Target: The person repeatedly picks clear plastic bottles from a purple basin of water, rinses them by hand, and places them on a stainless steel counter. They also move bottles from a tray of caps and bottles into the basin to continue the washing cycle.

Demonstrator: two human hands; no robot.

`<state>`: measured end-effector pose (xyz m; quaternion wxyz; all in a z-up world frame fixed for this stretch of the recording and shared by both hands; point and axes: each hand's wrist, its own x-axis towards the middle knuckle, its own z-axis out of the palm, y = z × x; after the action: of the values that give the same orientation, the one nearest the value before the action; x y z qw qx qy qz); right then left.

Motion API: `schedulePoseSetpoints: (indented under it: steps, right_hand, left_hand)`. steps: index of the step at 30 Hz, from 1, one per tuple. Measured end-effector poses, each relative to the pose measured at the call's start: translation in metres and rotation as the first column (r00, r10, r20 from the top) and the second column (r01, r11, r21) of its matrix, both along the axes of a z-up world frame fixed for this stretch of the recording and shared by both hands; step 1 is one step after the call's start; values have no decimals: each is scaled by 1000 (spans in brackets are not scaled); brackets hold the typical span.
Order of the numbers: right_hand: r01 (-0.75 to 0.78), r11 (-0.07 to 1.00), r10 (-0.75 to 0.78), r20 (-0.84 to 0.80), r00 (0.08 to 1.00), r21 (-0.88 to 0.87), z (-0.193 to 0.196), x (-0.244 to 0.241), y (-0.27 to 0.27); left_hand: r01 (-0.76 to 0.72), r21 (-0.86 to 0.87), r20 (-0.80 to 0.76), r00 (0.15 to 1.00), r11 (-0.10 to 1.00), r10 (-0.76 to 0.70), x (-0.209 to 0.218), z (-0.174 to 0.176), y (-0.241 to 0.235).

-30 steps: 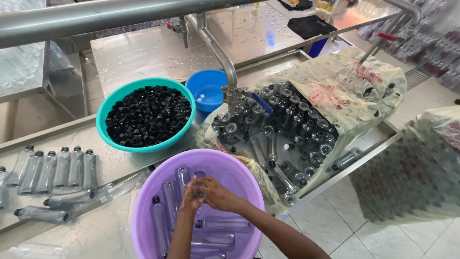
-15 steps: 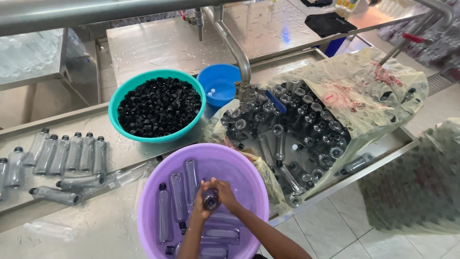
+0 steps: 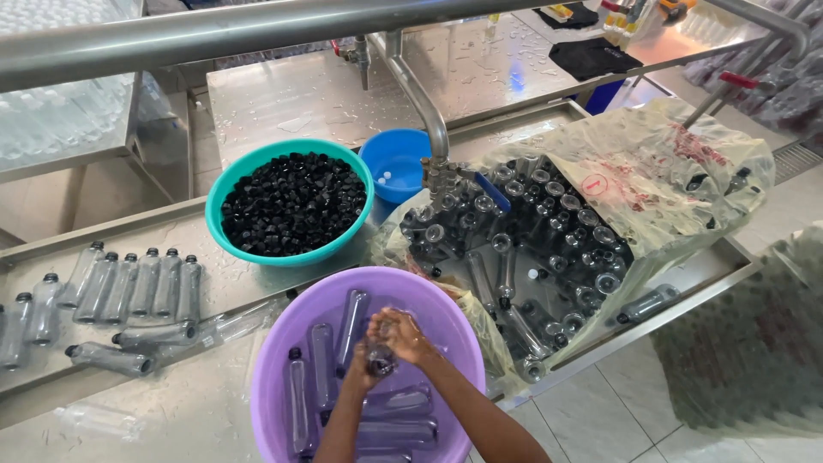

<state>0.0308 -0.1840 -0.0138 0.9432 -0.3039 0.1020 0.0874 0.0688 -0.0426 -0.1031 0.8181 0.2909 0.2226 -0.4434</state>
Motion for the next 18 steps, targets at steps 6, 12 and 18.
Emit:
schedulePoseSetpoints:
  steps: [6, 12, 18]
  right_hand:
    - [287, 289, 136, 336, 932, -913, -2, -18, 26]
    - [249, -211, 387, 153, 909, -945, 115, -93, -4]
    - [410, -204, 413, 301, 859, -889, 119, -126, -10]
  left_hand:
    - [98, -401, 395, 915, 911, 75, -19, 21, -7]
    - [16, -107, 101, 995, 994, -5, -23, 79, -11]
    - [-193, -135, -12, 981, 972, 193, -2, 22, -29]
